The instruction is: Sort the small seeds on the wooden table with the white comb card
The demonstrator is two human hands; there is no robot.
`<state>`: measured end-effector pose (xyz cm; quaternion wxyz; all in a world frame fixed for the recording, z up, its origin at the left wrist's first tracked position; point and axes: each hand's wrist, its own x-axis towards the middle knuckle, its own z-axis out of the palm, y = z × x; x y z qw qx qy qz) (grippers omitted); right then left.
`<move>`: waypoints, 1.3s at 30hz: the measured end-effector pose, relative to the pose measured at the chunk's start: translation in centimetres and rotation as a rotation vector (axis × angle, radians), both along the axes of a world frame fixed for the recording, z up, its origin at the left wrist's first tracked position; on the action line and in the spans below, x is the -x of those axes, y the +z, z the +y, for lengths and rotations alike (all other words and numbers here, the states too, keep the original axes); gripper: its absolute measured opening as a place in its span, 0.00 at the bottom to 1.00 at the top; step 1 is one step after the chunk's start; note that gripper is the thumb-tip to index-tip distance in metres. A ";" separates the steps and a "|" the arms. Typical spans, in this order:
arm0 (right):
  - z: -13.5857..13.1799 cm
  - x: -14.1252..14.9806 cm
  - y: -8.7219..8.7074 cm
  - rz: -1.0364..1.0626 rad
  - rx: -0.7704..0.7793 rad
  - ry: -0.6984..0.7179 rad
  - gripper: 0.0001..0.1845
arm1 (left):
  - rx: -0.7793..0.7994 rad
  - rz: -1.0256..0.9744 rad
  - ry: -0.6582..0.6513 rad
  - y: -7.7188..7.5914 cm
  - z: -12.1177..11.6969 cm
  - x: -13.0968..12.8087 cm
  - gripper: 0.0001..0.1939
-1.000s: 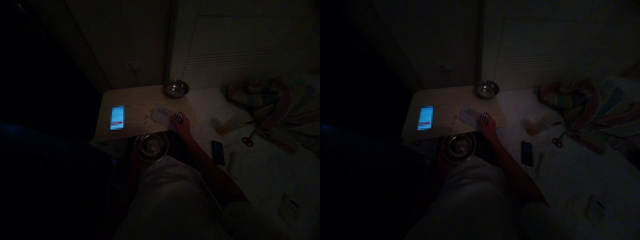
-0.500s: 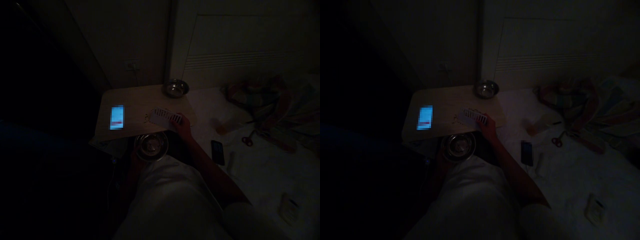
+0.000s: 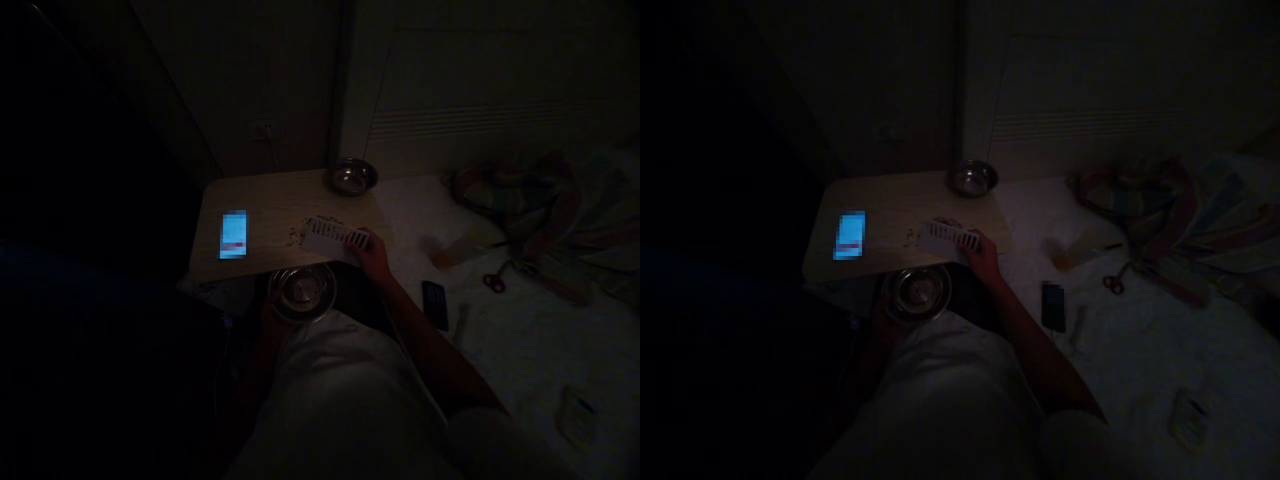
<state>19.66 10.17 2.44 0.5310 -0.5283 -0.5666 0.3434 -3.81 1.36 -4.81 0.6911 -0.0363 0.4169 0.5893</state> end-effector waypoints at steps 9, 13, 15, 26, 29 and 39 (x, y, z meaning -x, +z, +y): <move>0.0 0.2 -0.1 0.012 0.006 0.018 0.11 | -0.004 -0.041 0.006 0.4 0.2 0.0 0.13; -0.1 0.1 -0.1 0.019 0.002 0.000 0.11 | 0.027 -0.055 -0.003 0.4 0.1 -0.1 0.13; -0.1 0.0 0.1 -0.006 0.003 0.026 0.10 | -0.005 -0.065 -0.011 0.7 0.0 -0.2 0.14; 0.1 0.1 0.1 -0.035 -0.019 0.034 0.10 | 0.058 0.009 0.046 -0.4 0.2 0.1 0.13; 0.1 0.0 0.1 -0.035 -0.022 0.030 0.10 | 0.039 -0.007 0.034 -0.2 0.1 0.0 0.14; 0.0 0.4 0.5 -0.074 -0.013 0.070 0.10 | 0.065 -0.025 0.005 -0.1 0.1 0.1 0.15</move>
